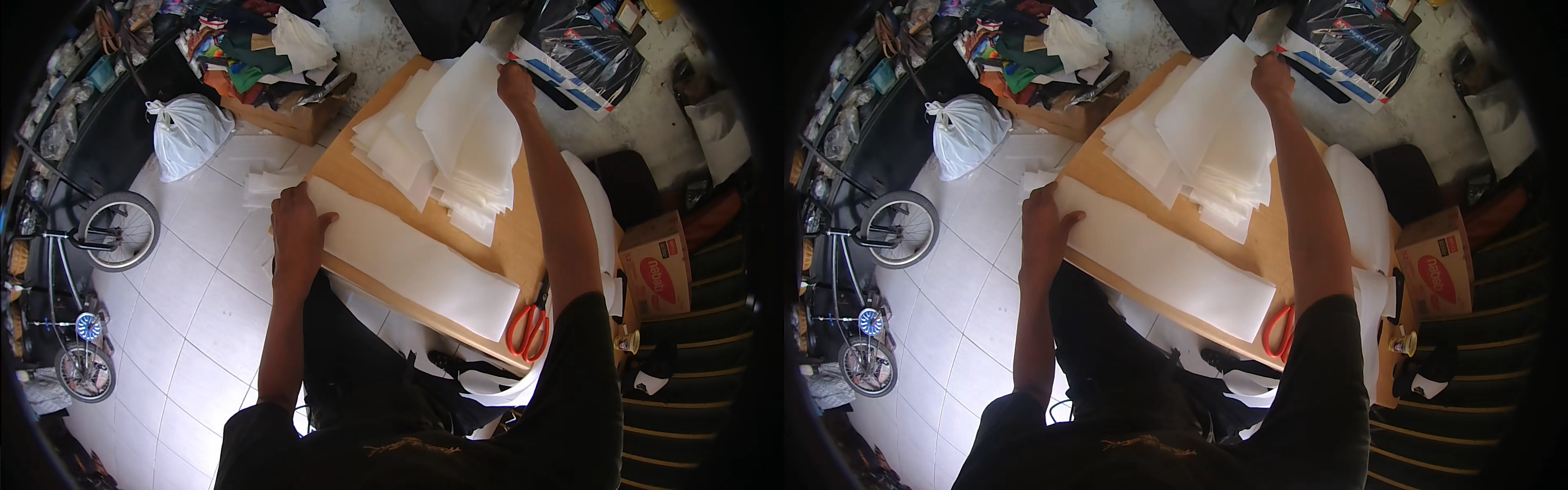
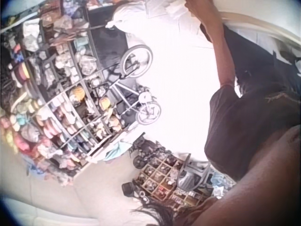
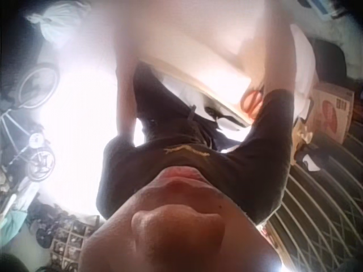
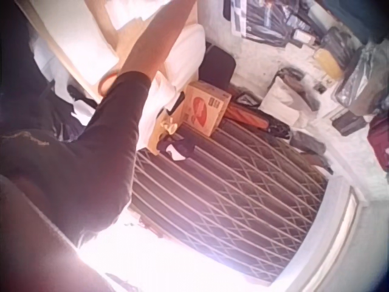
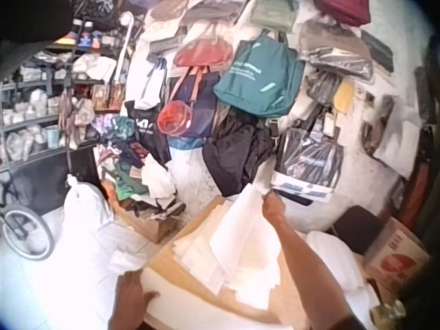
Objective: The person cuts strips of white foam using a pair of scissors and stacks the cut pieces on a wooden table.
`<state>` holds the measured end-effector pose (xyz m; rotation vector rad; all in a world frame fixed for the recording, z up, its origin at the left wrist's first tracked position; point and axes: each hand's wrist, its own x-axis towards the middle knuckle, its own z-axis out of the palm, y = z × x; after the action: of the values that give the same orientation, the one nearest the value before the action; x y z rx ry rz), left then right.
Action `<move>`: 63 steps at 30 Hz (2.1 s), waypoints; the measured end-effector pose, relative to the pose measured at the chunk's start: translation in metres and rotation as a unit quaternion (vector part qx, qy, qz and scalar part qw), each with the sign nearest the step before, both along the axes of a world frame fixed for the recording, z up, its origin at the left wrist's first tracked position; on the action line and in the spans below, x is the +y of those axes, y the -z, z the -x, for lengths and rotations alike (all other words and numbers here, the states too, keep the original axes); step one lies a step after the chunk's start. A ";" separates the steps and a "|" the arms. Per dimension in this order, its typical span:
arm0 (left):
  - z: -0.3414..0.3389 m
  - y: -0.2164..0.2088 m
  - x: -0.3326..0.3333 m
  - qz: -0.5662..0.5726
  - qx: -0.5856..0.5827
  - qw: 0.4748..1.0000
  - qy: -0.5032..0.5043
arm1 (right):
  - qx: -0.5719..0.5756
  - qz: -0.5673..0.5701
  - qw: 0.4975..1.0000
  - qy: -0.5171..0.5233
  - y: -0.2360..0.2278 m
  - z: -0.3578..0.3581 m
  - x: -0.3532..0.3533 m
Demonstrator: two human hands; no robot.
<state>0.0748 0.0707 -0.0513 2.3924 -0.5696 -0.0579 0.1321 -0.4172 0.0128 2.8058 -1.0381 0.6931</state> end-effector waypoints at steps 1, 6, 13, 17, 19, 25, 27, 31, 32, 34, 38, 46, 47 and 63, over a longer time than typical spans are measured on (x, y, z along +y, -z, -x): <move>-0.003 -0.002 0.000 -0.003 0.016 1.000 -0.007 | -0.011 0.020 1.000 -0.014 0.002 -0.005 0.002; -0.012 -0.010 0.005 -0.002 0.110 0.993 -0.036 | -0.085 0.007 0.993 -0.081 -0.006 0.007 0.108; -0.010 0.005 0.018 0.059 -0.061 0.996 -0.001 | -0.086 -0.156 0.947 -0.267 -0.018 0.099 0.222; 0.010 -0.032 0.028 0.242 0.125 0.961 0.045 | -0.094 -0.254 0.873 -0.405 -0.038 0.164 0.291; 0.026 -0.052 0.032 0.285 0.161 0.941 0.086 | -0.139 -0.239 0.866 -0.416 -0.032 0.184 0.323; 0.059 -0.103 0.026 0.370 0.072 0.919 0.113 | -0.142 -0.345 0.808 -0.455 -0.044 0.212 0.335; 0.063 -0.109 0.015 0.487 0.101 0.865 0.065 | -0.209 -0.352 0.806 -0.427 -0.048 0.215 0.338; 0.069 -0.119 -0.014 0.567 0.131 0.803 0.132 | -0.344 -0.451 0.727 -0.386 -0.074 0.215 0.342; 0.071 -0.130 -0.019 0.550 0.142 0.808 0.161 | -0.379 -0.435 0.718 -0.390 -0.079 0.215 0.342; 0.075 -0.150 -0.030 0.516 0.129 0.821 0.209 | -0.443 -0.404 0.696 -0.396 -0.086 0.216 0.346; 0.060 -0.179 -0.057 0.378 0.116 0.855 0.336 | -0.384 -0.421 0.757 -0.320 -0.075 0.247 0.335; 0.036 -0.106 -0.105 -0.027 0.223 0.798 0.559 | -0.143 -0.272 0.940 0.149 0.018 0.406 0.321; 0.039 -0.093 -0.110 -0.046 0.236 0.781 0.576 | -0.098 -0.272 0.940 0.180 0.026 0.414 0.322; 0.101 -0.014 -0.150 -0.088 0.065 0.817 0.566 | 0.043 -0.243 0.950 0.189 0.041 0.422 0.284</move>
<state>-0.0265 -0.0791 -0.0376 1.8323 -1.8890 -0.8037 -0.2899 -0.1332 -0.0284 2.8247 -1.8787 0.2948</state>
